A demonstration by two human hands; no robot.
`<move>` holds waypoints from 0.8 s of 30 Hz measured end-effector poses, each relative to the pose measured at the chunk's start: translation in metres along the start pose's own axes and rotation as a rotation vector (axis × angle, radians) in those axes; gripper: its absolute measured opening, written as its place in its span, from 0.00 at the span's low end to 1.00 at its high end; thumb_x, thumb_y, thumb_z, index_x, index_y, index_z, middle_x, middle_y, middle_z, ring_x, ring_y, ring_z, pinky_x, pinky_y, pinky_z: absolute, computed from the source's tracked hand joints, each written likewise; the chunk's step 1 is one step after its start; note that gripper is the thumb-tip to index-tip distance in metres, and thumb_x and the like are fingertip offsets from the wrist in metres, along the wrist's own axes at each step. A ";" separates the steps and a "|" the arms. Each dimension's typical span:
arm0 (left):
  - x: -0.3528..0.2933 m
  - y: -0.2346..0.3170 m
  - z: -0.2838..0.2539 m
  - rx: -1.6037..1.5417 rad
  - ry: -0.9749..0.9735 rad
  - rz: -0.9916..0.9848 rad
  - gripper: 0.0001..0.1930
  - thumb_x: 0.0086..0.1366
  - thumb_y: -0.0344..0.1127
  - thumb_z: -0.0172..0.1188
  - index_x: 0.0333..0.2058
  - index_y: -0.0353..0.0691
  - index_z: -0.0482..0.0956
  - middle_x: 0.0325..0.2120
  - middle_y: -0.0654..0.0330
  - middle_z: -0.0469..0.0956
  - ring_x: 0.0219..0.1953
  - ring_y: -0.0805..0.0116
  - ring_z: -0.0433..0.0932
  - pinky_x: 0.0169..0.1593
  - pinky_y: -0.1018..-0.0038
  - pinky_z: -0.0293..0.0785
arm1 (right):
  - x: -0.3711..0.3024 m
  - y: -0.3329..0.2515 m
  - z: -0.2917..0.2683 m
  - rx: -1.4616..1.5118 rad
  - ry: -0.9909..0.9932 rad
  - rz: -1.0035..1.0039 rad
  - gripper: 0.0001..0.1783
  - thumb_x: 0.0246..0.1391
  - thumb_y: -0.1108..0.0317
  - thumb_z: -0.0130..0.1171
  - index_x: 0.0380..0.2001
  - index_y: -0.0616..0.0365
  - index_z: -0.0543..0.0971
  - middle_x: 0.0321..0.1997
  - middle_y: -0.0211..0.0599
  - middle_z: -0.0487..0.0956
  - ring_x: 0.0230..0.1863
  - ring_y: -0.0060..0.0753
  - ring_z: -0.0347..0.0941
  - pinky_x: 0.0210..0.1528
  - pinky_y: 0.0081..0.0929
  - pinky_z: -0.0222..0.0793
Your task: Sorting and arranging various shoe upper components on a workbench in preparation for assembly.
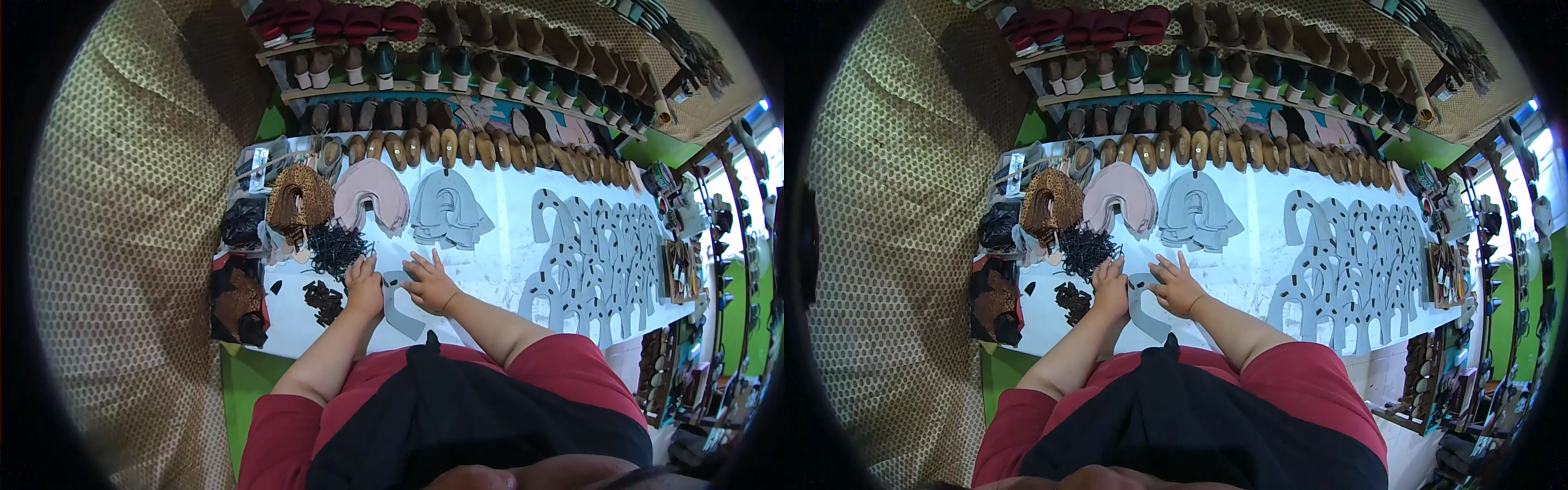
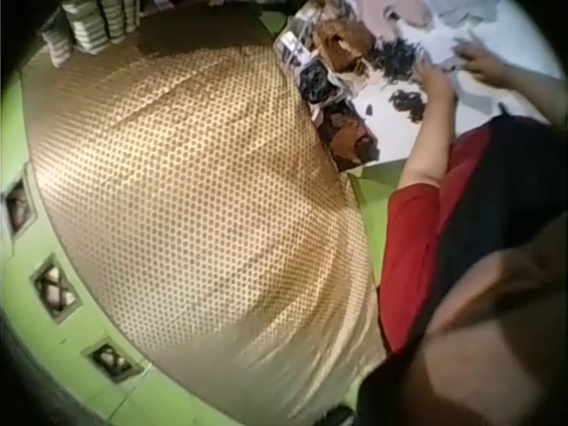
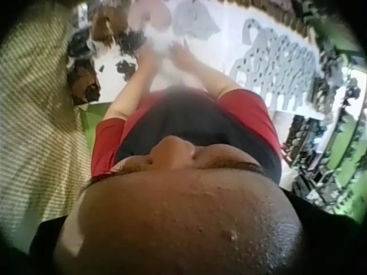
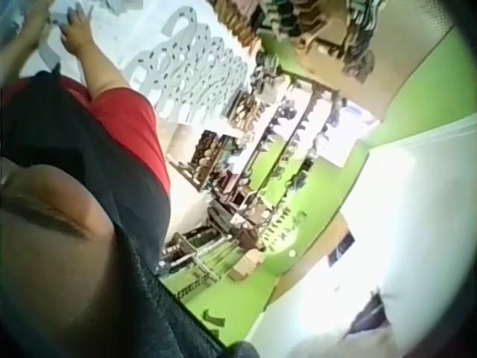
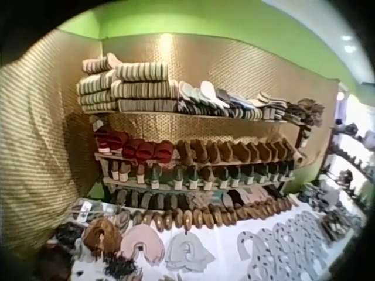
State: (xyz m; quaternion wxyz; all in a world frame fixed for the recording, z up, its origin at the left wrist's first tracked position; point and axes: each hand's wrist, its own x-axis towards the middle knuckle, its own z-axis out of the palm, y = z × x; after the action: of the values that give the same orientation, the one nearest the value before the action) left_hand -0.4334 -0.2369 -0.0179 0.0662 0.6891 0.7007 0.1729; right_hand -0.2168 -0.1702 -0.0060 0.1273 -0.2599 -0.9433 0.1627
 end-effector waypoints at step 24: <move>-0.033 0.020 -0.031 0.091 -0.451 0.158 0.38 0.68 0.53 0.49 0.71 0.41 0.53 0.73 0.56 0.48 0.76 0.59 0.43 0.73 0.44 0.27 | 0.005 -0.003 0.003 -0.004 -0.035 0.096 0.35 0.60 0.50 0.53 0.66 0.56 0.65 0.73 0.44 0.60 0.77 0.46 0.44 0.75 0.62 0.27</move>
State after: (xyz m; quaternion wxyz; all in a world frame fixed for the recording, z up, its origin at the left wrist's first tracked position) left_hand -0.4236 -0.2745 0.0132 0.1761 0.7652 0.6192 -0.0125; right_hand -0.2235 -0.1704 -0.0068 0.1020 -0.3024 -0.9321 0.1711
